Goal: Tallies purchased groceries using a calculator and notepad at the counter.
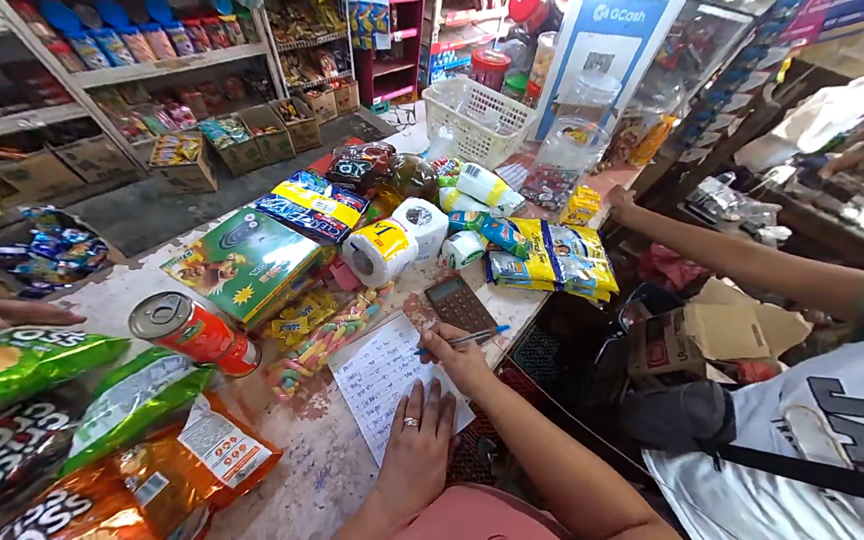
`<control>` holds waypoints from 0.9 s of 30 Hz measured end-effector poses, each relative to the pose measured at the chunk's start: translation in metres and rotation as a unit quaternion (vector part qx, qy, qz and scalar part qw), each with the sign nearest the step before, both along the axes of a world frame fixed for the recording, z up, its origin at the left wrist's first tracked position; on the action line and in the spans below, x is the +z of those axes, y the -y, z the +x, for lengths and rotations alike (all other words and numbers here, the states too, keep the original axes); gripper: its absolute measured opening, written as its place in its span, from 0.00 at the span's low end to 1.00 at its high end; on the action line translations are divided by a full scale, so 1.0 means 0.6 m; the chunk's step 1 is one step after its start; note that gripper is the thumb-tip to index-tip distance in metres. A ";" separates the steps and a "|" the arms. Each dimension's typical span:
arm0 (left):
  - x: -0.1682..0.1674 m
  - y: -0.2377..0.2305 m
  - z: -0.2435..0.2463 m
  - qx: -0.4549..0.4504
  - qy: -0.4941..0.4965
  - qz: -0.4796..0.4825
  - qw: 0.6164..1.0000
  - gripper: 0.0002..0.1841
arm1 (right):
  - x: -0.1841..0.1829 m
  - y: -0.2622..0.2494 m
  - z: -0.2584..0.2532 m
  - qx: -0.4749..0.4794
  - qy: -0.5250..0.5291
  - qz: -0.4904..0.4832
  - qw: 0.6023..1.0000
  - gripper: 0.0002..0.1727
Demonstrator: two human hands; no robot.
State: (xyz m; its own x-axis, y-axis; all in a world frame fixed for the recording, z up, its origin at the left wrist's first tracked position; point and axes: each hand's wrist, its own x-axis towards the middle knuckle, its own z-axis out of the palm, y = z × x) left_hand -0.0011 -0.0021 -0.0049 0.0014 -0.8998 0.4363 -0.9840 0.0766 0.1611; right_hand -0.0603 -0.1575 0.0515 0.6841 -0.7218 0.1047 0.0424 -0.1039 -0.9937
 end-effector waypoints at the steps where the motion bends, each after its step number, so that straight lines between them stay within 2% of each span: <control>1: 0.000 -0.001 0.000 0.001 -0.001 0.000 1.000 0.26 | -0.006 -0.003 0.005 0.005 -0.019 -0.014 1.000 0.12; 5: 0.001 0.001 0.001 0.007 -0.006 -0.012 1.000 0.25 | -0.041 -0.008 0.016 0.030 -0.076 -0.115 0.990 0.20; 9: 0.000 0.001 0.000 0.007 -0.032 -0.035 0.999 0.22 | -0.033 -0.003 0.019 0.063 -0.155 -0.137 0.976 0.21; 14: 0.000 0.003 0.000 0.008 -0.047 -0.052 0.997 0.30 | -0.044 -0.007 0.018 0.049 -0.114 -0.146 0.981 0.20; 21: 0.003 0.006 0.001 0.025 -0.010 -0.067 0.997 0.28 | -0.043 -0.007 0.019 0.044 -0.117 -0.171 0.977 0.21; 27: 0.004 0.005 0.001 0.025 -0.009 -0.076 0.997 0.25 | -0.034 -0.012 0.020 0.048 -0.163 -0.199 0.965 0.21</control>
